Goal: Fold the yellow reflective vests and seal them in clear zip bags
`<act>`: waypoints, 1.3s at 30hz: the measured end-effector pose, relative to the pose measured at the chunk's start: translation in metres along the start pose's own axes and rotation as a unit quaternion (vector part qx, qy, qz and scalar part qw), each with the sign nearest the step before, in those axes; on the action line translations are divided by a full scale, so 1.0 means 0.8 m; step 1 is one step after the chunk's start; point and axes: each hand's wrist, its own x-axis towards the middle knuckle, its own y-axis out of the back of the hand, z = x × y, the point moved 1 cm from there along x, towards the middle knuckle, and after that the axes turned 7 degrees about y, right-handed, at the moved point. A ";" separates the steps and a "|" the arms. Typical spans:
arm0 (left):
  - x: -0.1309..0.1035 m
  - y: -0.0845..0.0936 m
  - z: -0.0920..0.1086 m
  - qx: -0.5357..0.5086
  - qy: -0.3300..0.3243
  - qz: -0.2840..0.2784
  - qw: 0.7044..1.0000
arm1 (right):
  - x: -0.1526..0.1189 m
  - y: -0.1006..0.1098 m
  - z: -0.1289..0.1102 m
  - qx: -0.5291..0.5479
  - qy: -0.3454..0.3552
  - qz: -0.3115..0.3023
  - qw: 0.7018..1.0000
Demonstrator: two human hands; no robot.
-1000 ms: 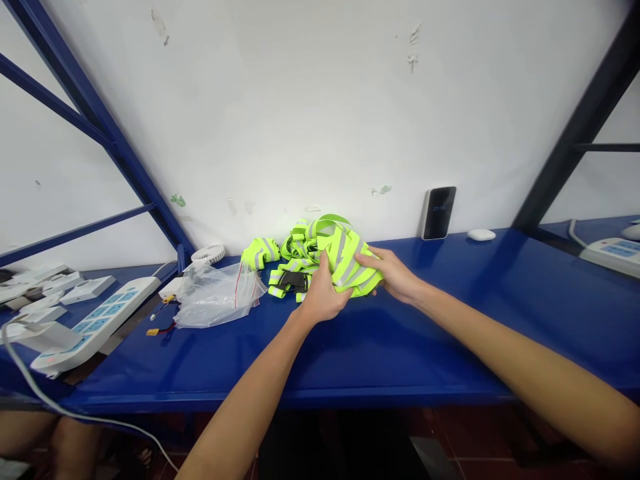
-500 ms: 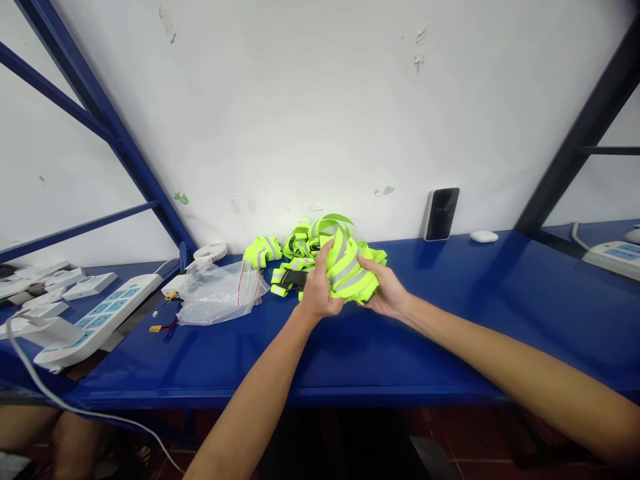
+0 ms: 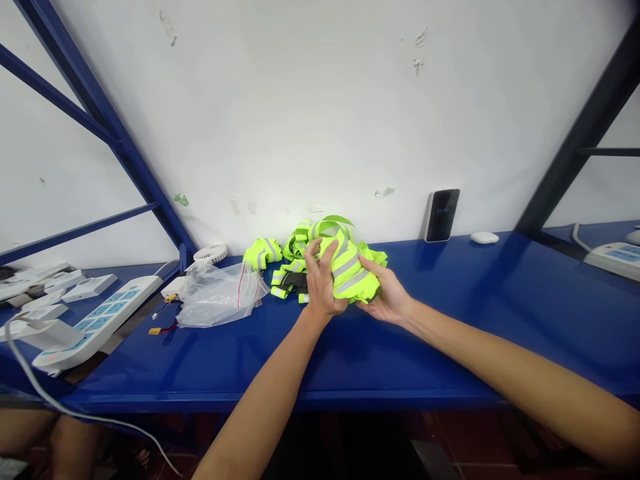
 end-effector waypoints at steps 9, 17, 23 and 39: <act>0.011 0.009 0.010 -0.069 0.037 0.013 0.997 | -0.002 0.000 0.023 -0.183 -0.042 -0.016 0.982; 0.010 -0.002 0.012 0.006 0.109 0.017 0.994 | -0.006 -0.005 0.003 -0.432 0.275 -0.049 0.857; 0.002 -0.010 0.023 0.013 0.076 0.051 0.996 | -0.010 -0.013 0.013 -0.357 0.260 0.040 0.896; -0.003 0.015 0.023 0.035 -0.051 -0.161 0.985 | -0.005 0.007 0.006 -0.227 0.181 0.060 0.955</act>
